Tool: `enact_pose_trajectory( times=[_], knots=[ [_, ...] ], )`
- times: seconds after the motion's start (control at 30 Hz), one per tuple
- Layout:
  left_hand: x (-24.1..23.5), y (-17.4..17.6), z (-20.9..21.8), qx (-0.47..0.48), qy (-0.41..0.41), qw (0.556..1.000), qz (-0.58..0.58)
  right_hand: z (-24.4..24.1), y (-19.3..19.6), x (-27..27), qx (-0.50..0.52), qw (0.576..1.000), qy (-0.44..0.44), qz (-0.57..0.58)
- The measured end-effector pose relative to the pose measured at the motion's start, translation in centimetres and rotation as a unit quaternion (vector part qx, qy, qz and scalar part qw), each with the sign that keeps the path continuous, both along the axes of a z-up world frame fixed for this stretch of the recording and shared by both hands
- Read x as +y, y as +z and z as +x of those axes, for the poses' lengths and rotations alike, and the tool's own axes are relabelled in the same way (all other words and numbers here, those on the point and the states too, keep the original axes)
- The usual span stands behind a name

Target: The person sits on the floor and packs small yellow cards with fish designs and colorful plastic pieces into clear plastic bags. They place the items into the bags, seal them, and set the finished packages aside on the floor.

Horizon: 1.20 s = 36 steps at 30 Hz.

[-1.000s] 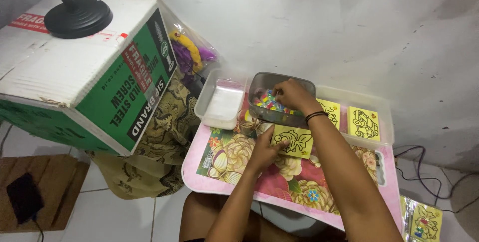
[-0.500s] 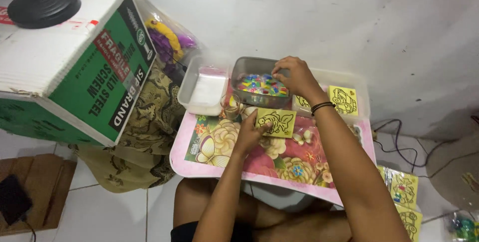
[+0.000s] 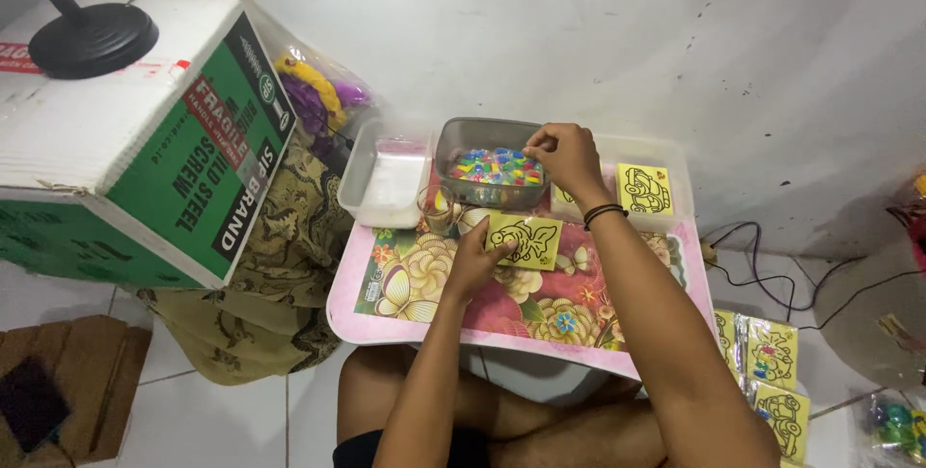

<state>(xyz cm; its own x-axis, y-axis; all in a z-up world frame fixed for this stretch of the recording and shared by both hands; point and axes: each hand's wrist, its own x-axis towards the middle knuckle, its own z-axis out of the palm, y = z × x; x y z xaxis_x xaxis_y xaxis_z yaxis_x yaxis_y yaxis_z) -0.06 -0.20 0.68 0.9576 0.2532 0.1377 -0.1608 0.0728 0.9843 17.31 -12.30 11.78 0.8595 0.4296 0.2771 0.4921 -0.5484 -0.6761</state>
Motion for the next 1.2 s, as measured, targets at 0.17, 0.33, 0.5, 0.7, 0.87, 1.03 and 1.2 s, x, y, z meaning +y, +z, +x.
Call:
enact_pose_trajectory(
  times=[0.17,0.33,0.5,0.7,0.87,1.03,1.2],
  knots=[
    [-0.2,0.7,-0.1,0.006,-0.010,1.000,-0.014,0.1,0.1,-0.3,0.024,0.999,-0.045,0.004],
    [-0.4,1.4,-0.5,0.011,-0.011,1.000,-0.024,2.2,-2.3,-0.5,0.037,0.997,-0.056,0.036],
    [-0.3,0.9,-0.1,0.016,-0.002,1.000,-0.008,0.4,-1.1,-1.8,0.086,0.952,0.043,0.291],
    [-0.3,2.1,-0.7,0.040,-0.003,0.999,-0.012,-6.6,-0.2,-6.6,0.165,0.873,-0.034,0.457],
    [-0.7,2.6,-0.9,0.019,-0.008,1.000,-0.018,-7.3,-7.7,-11.6,0.180,0.782,-0.082,0.591],
    [-0.8,3.4,-1.5,0.017,-0.009,0.999,-0.027,-8.0,-11.9,-13.6,0.169,0.770,-0.116,0.604],
    [-0.5,2.1,-0.9,0.009,-0.015,0.997,-0.082,-11.2,-7.9,-11.1,0.199,0.770,-0.157,0.585]
  ],
)
